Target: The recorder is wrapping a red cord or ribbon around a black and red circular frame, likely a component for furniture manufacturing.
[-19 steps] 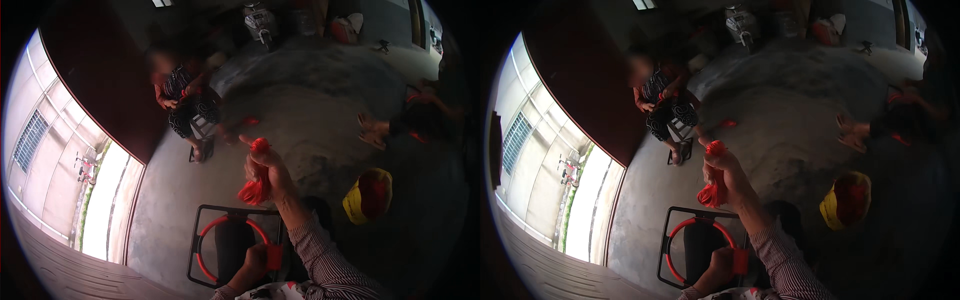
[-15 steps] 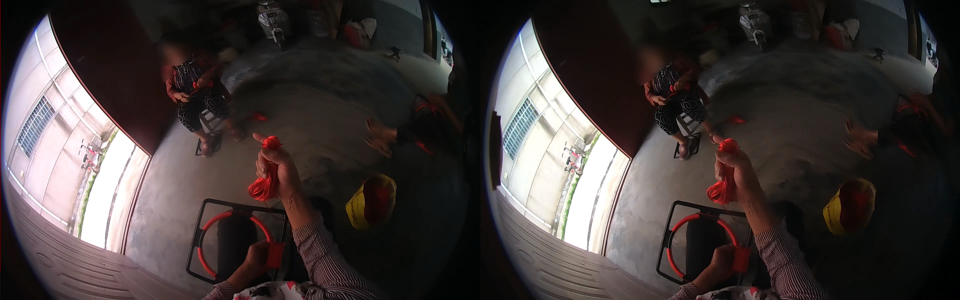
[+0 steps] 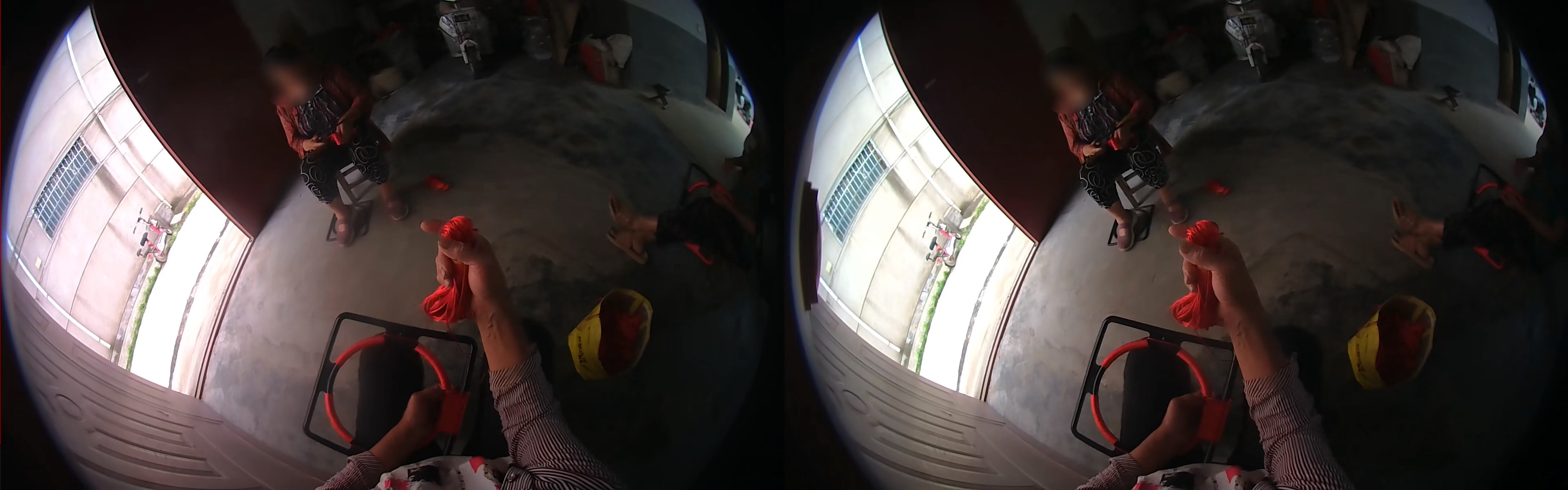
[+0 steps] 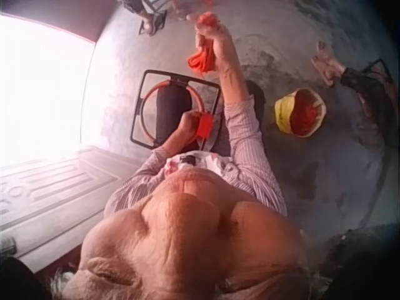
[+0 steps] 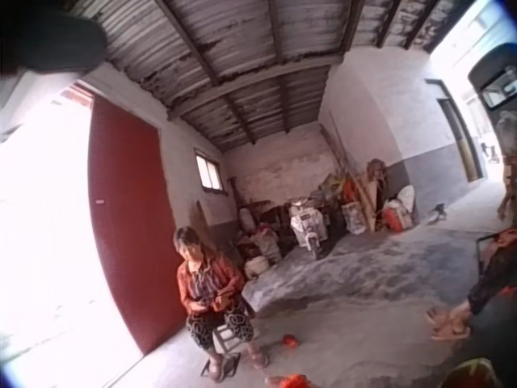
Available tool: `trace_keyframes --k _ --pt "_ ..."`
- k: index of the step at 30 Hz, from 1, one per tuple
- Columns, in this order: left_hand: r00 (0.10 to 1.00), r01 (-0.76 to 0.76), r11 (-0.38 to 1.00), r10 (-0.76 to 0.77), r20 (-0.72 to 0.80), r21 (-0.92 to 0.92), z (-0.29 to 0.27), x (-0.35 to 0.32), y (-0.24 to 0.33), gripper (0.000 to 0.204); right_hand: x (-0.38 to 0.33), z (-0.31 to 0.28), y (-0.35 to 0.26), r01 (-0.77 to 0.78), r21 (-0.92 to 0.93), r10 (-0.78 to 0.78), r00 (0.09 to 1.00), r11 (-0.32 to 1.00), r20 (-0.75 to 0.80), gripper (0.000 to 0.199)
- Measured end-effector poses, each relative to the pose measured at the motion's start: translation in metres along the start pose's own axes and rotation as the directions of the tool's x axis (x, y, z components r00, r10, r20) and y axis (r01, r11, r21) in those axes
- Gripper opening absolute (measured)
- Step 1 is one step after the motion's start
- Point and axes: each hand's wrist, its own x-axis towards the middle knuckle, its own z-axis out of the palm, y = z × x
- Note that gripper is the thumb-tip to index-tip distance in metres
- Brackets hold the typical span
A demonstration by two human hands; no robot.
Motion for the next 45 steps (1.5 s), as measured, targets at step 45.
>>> trace_keyframes --k 45 --pt "0.971 -0.18 0.983 0.184 0.149 -0.042 0.022 -0.02 0.013 0.028 -0.195 -0.051 0.073 -0.556 -0.377 0.422 0.822 0.741 -0.383 0.013"
